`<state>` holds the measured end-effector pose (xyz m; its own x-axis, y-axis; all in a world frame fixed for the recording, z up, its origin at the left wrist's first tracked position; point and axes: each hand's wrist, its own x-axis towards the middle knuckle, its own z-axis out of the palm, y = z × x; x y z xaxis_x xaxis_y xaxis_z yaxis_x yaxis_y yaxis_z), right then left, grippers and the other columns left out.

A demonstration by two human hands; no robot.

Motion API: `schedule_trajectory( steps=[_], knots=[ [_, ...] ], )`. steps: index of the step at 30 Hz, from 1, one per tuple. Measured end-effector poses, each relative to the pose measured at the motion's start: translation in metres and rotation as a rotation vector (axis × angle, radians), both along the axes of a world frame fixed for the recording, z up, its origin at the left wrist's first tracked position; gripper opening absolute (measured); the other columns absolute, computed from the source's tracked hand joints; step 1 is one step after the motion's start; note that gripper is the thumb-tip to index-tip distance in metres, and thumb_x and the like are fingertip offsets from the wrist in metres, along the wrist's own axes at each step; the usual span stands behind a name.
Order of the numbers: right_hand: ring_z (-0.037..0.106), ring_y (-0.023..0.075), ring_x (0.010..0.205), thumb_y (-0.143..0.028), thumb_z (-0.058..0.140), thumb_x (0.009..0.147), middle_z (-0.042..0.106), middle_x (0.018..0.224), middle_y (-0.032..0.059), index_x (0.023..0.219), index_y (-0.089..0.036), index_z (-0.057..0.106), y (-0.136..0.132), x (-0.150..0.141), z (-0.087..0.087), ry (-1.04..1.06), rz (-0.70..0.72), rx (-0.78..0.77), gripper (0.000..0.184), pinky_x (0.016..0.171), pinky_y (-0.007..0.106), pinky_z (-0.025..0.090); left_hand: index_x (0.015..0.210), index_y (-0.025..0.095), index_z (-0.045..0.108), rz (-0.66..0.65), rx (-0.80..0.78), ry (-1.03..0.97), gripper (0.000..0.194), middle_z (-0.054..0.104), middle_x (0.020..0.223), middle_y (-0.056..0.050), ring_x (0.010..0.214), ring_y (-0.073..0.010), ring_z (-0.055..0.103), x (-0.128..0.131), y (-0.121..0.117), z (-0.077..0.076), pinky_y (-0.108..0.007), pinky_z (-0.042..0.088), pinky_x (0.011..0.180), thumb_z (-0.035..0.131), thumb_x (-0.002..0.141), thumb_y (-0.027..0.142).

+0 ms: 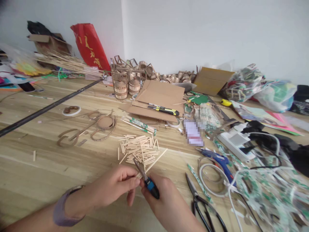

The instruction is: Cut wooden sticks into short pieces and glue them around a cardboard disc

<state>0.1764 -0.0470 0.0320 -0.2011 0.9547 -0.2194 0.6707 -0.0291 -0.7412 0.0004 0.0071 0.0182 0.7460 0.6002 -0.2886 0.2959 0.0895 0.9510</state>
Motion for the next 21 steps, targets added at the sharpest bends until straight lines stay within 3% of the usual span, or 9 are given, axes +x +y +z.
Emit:
schedule_trajectory(
  steps=[3,8,12,21],
  knots=[
    [0.050,0.0144,0.065,-0.026,0.048,0.084,0.060,0.069,-0.0005,0.077,-0.018,0.059,-0.001,0.000,-0.003,-0.036,-0.018,-0.014,0.016,0.061,0.024,0.037,0.071,0.016,0.055,-0.013,0.019,0.021,0.033,0.062,0.060,0.001,0.049,-0.0082,0.041,-0.001,0.000,0.000,-0.019,0.029,0.047,0.042,0.092,0.037],
    [0.053,0.0161,0.071,-0.026,0.047,0.086,0.063,0.077,0.0019,0.084,-0.017,0.062,0.002,0.001,-0.004,0.012,0.020,-0.026,0.017,0.066,0.026,0.040,0.089,0.016,0.053,0.033,0.043,0.035,0.023,0.058,0.058,0.004,0.052,-0.0095,0.048,-0.001,0.001,0.004,-0.019,0.034,0.052,0.041,0.093,0.035],
    [0.054,0.0170,0.079,-0.026,0.048,0.086,0.064,0.087,0.0027,0.097,-0.017,0.060,0.006,0.006,0.003,0.127,0.085,-0.097,0.019,0.073,0.026,0.041,0.085,0.016,0.053,0.022,0.034,0.024,0.031,0.057,0.056,0.003,0.051,-0.0096,0.046,-0.003,0.001,0.008,-0.020,0.033,0.051,0.036,0.094,0.041],
    [0.053,0.0173,0.080,-0.027,0.050,0.084,0.063,0.087,0.0023,0.094,-0.018,0.059,0.005,0.008,0.004,0.156,0.053,-0.157,0.017,0.074,0.027,0.041,0.080,0.017,0.051,0.047,0.025,0.041,0.034,0.054,0.053,0.004,0.048,-0.0097,0.044,0.001,-0.001,0.010,-0.020,0.032,0.050,0.034,0.094,0.042]
  ],
)
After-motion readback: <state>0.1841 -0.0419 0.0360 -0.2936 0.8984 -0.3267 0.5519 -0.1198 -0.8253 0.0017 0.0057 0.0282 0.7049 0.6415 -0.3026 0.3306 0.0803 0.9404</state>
